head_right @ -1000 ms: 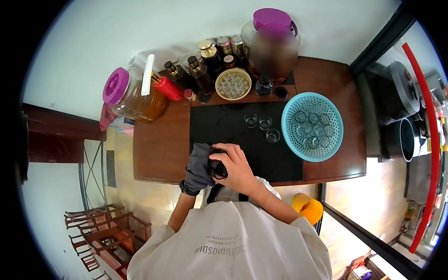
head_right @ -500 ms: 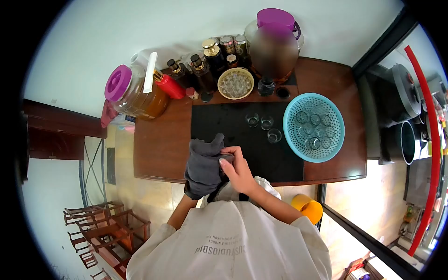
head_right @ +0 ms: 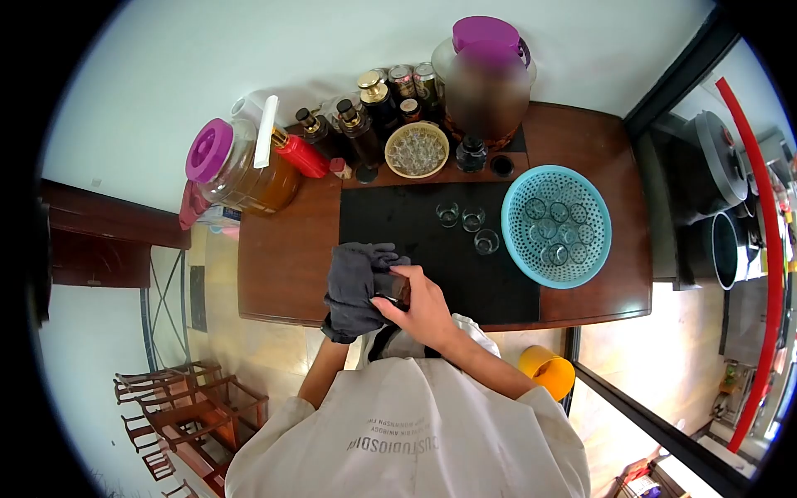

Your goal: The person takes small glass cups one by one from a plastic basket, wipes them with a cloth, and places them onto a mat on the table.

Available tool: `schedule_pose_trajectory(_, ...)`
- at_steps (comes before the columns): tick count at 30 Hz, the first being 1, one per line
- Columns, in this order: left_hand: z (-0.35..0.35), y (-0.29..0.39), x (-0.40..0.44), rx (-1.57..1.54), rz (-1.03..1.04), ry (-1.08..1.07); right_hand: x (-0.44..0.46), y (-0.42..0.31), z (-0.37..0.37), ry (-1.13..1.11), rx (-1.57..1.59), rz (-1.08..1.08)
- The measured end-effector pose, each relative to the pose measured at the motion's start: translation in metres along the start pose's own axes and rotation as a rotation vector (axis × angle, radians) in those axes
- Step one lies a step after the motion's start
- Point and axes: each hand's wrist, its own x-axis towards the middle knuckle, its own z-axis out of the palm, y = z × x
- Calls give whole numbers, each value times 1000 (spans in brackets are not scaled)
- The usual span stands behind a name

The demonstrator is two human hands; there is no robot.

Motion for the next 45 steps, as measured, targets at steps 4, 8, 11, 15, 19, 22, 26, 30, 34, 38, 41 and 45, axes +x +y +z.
schedule_pose_trajectory(4,7,-6,-3,-502,-190,80,5,2,-4,48,-183,-210)
schedule_pose_trajectory(8,4,-20,-9,-311,-140,87,11,1,-7,68,-227,-422)
schedule_pose_trajectory(11,-5,-13,-7,11,-95,19,7,-6,-14,-56,-109,-232)
schedule_pose_trajectory(15,-5,10,0,-251,-67,41,-5,6,4,-81,763,163)
schedule_pose_trajectory(19,-5,30,7,14,3,106,2,-4,-4,-122,970,460)
schedule_pose_trajectory(22,-12,29,12,67,-3,41,5,0,-7,-172,1037,515)
schedule_pose_trajectory(26,-19,23,10,206,81,2,5,2,-9,-248,1033,356)
schedule_pose_trajectory(30,-20,7,4,250,134,65,4,6,-6,-253,855,124)
schedule_pose_trajectory(34,-18,13,3,86,24,93,4,5,-15,-274,429,-7)
schedule_pose_trajectory(38,9,-30,-15,-393,-179,313,12,5,-32,-237,171,-83)
schedule_pose_trajectory(41,1,-40,-19,-769,-342,353,11,22,-42,-183,-134,115)
schedule_pose_trajectory(45,-9,-13,-15,-1090,-572,461,4,82,-46,-144,-561,-48)
